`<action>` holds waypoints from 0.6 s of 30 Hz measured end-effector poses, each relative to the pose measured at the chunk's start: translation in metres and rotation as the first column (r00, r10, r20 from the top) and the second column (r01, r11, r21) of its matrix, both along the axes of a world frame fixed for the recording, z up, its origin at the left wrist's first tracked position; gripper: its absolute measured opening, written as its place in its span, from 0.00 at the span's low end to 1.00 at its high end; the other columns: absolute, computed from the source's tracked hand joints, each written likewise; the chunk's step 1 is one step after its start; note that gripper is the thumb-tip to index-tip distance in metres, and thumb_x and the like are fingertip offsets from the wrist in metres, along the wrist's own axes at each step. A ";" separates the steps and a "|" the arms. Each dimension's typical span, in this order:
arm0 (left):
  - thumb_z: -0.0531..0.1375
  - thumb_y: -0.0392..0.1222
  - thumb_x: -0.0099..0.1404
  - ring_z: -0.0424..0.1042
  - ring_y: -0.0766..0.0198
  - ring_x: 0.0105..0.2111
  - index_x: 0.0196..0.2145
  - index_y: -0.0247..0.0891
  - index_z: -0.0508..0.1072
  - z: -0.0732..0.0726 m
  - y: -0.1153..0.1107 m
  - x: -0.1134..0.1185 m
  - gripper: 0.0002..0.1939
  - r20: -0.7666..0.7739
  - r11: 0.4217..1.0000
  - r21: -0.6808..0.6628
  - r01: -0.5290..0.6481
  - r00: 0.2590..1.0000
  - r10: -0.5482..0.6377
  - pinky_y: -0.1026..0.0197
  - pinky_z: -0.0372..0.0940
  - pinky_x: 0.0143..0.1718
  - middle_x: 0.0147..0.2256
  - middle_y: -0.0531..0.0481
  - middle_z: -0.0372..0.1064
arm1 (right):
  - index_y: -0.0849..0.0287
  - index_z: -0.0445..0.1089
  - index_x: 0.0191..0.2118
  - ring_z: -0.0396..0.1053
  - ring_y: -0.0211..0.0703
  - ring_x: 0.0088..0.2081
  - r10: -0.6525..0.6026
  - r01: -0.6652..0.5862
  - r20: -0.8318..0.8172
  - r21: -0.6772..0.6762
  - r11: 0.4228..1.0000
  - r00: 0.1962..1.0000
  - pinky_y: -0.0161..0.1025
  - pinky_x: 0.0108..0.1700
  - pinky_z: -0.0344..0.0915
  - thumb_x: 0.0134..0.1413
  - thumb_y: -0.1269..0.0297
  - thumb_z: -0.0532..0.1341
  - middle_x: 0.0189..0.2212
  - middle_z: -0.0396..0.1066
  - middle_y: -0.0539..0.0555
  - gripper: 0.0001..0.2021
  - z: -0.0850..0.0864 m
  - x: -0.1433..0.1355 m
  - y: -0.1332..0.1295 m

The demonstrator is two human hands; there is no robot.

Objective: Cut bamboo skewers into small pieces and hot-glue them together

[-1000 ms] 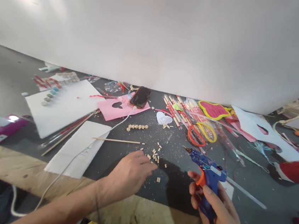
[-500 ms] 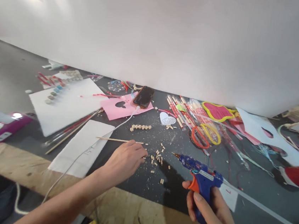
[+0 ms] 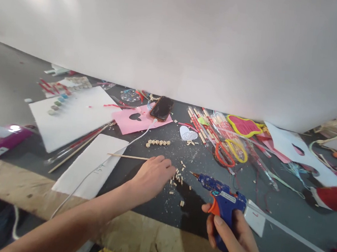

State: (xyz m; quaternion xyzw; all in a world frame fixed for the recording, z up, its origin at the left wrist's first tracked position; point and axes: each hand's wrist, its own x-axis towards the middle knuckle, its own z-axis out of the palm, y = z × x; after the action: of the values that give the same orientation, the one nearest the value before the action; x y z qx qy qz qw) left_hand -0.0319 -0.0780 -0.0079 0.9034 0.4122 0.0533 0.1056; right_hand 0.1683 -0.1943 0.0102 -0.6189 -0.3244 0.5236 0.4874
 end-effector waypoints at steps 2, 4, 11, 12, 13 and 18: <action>0.50 0.28 0.60 0.64 0.58 0.33 0.30 0.37 0.70 0.002 -0.002 -0.003 0.10 0.112 0.999 -0.046 -0.017 0.993 0.022 0.58 0.59 0.35 0.31 0.47 0.68 | 0.57 0.69 0.37 0.60 0.36 0.21 -0.020 0.020 0.015 -0.001 1.000 1.000 0.33 0.23 0.57 0.50 0.57 0.62 0.21 0.67 0.48 0.11 0.003 -0.003 0.000; 0.50 0.30 0.62 0.65 0.61 0.32 0.29 0.37 0.70 0.007 -0.005 -0.006 0.11 0.286 0.984 -0.172 -0.053 0.953 0.102 0.60 0.59 0.35 0.29 0.49 0.69 | 0.56 0.69 0.37 0.60 0.36 0.21 -0.021 0.021 0.038 -0.008 1.000 0.999 0.33 0.23 0.57 0.50 0.55 0.61 0.20 0.67 0.48 0.11 0.003 -0.005 0.001; 0.54 0.41 0.62 0.64 0.67 0.28 0.35 0.39 0.71 0.012 -0.016 -0.008 0.07 0.571 0.763 -0.643 -0.056 0.629 0.527 0.67 0.57 0.29 0.28 0.54 0.68 | 0.54 0.69 0.39 0.64 0.41 0.25 0.046 -0.046 0.025 -0.025 0.999 0.999 0.33 0.23 0.59 0.51 0.51 0.60 0.20 0.65 0.49 0.14 -0.002 -0.007 -0.002; 0.54 0.41 0.62 0.63 0.67 0.28 0.35 0.38 0.71 0.011 -0.017 -0.007 0.08 0.582 0.738 -0.674 -0.028 0.595 0.554 0.67 0.57 0.29 0.28 0.54 0.67 | 0.54 0.68 0.40 0.64 0.41 0.26 0.049 -0.048 0.021 -0.028 0.998 0.999 0.33 0.23 0.59 0.51 0.51 0.60 0.20 0.65 0.49 0.15 -0.002 -0.008 -0.003; 0.54 0.41 0.62 0.62 0.68 0.28 0.35 0.38 0.71 0.009 -0.018 -0.005 0.07 0.588 0.709 -0.705 -0.001 0.557 0.586 0.67 0.57 0.29 0.28 0.54 0.66 | 0.54 0.68 0.40 0.64 0.41 0.26 0.051 -0.050 0.024 -0.029 0.998 0.998 0.33 0.24 0.59 0.51 0.51 0.60 0.21 0.66 0.49 0.15 -0.001 -0.009 -0.005; 0.59 0.40 0.58 0.61 0.70 0.25 0.34 0.36 0.70 0.006 -0.022 0.001 0.06 0.569 0.556 -0.818 0.148 0.351 0.744 0.67 0.58 0.28 0.26 0.55 0.64 | 0.53 0.68 0.38 0.60 0.37 0.22 0.061 -0.061 0.086 0.000 0.998 0.994 0.32 0.23 0.56 0.54 0.51 0.57 0.21 0.67 0.49 0.12 0.004 -0.016 -0.011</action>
State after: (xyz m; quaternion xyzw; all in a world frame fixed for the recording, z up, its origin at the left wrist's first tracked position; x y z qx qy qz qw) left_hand -0.0308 -0.1001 -0.0023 0.4776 0.4480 0.3642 0.6622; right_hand 0.1521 -0.2053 0.0141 -0.6300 -0.3643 0.5109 0.4576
